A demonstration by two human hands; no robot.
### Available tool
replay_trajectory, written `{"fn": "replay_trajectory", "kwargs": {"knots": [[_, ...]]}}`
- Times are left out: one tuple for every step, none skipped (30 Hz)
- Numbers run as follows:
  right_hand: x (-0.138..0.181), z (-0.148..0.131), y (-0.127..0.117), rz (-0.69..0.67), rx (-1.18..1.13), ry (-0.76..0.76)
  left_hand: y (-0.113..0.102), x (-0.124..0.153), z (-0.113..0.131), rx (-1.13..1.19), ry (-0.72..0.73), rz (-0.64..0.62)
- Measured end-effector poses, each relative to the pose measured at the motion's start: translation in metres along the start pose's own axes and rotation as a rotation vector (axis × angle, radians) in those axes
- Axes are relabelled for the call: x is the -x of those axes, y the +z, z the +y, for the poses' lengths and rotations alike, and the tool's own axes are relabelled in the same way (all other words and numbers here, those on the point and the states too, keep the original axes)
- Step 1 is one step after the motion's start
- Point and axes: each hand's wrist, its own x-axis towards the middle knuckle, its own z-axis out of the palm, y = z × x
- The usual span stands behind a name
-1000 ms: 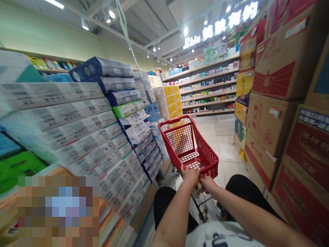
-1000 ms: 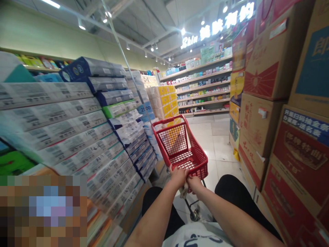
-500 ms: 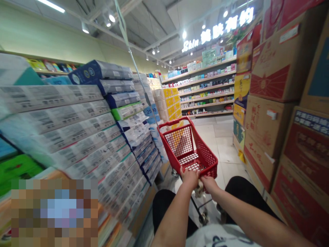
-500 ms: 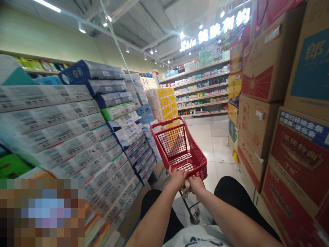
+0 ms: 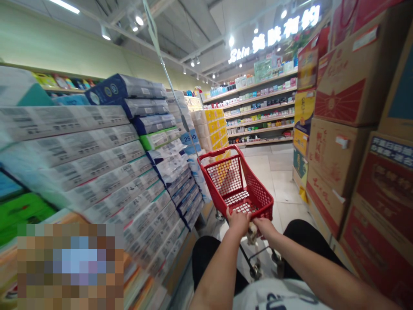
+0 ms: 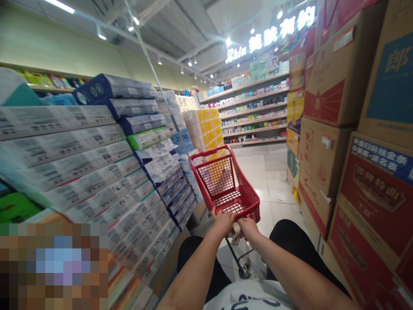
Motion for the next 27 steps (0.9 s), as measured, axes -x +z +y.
{"fn": "replay_trajectory", "kwargs": {"knots": [[0.000,0.000,-0.001,-0.012,0.009,0.001,0.000,0.000,0.000,-0.005,0.001,0.001],[0.000,0.000,-0.002,-0.023,0.014,0.002,-0.001,0.001,0.000,-0.011,-0.002,-0.005],[0.000,0.001,-0.003,-0.034,0.016,0.005,-0.002,0.001,0.000,-0.016,-0.005,-0.014],[-0.001,0.002,-0.003,-0.037,0.022,0.009,-0.003,0.001,0.000,-0.021,-0.003,-0.025],[-0.002,0.003,-0.003,-0.036,0.032,0.017,-0.003,0.002,0.001,-0.025,0.000,-0.033],[-0.004,0.005,-0.002,-0.030,0.047,0.029,-0.004,0.002,0.001,-0.027,0.002,-0.038],[-0.005,0.006,-0.002,-0.018,0.062,0.045,-0.005,0.002,0.001,-0.028,0.003,-0.039],[-0.007,0.007,-0.001,-0.007,0.074,0.056,-0.005,0.002,0.001,-0.029,0.005,-0.039],[-0.009,0.009,0.000,0.003,0.077,0.056,-0.005,0.002,0.000,-0.029,0.005,-0.038],[-0.010,0.009,0.001,0.009,0.074,0.042,-0.005,0.001,0.000,-0.029,0.004,-0.040],[-0.011,0.010,0.002,0.011,0.064,0.016,-0.005,0.001,0.000,-0.030,0.001,-0.043],[-0.011,0.009,0.003,0.014,0.054,-0.018,-0.005,0.001,0.000,-0.031,0.000,-0.045],[-0.011,0.008,0.003,0.015,0.047,-0.048,-0.005,0.001,0.000,-0.031,0.000,-0.045],[-0.010,0.007,0.003,0.016,0.041,-0.065,-0.005,0.001,0.000,-0.029,-0.001,-0.042],[-0.009,0.005,0.002,0.018,0.035,-0.063,-0.005,0.001,0.000,-0.026,-0.003,-0.040],[-0.008,0.004,0.001,0.017,0.028,-0.046,-0.004,0.000,0.000,-0.021,-0.006,-0.039],[-0.006,0.002,0.000,0.009,0.018,-0.022,-0.004,0.000,0.000,-0.017,-0.008,-0.037],[-0.004,0.001,-0.001,-0.007,0.002,0.001,-0.003,0.000,0.000,-0.015,-0.007,-0.036],[-0.003,0.000,-0.003,-0.030,-0.020,0.018,-0.003,0.000,0.000,-0.016,-0.005,-0.034],[-0.002,0.000,-0.004,-0.054,-0.044,0.025,-0.002,0.000,-0.001,-0.017,-0.001,-0.029],[-0.001,0.001,-0.005,-0.079,-0.066,0.025,-0.001,-0.001,-0.001,-0.016,0.000,-0.023],[-0.001,0.002,-0.005,-0.097,-0.084,0.024,0.000,-0.001,-0.001,-0.011,-0.004,-0.016],[-0.001,0.003,-0.006,-0.103,-0.090,0.026,0.001,-0.001,-0.001,-0.003,-0.012,-0.007],[-0.002,0.005,-0.006,-0.099,-0.085,0.036,0.002,-0.002,-0.002,0.006,-0.020,0.001],[-0.003,0.007,-0.006,-0.090,-0.072,0.058,0.002,-0.002,-0.002,0.014,-0.023,0.007],[-0.005,0.008,-0.005,-0.080,-0.058,0.085,0.003,-0.002,-0.002,0.018,-0.022,0.011],[-0.007,0.010,-0.004,-0.068,-0.048,0.105,0.003,-0.002,-0.002,0.018,-0.020,0.013]]}}
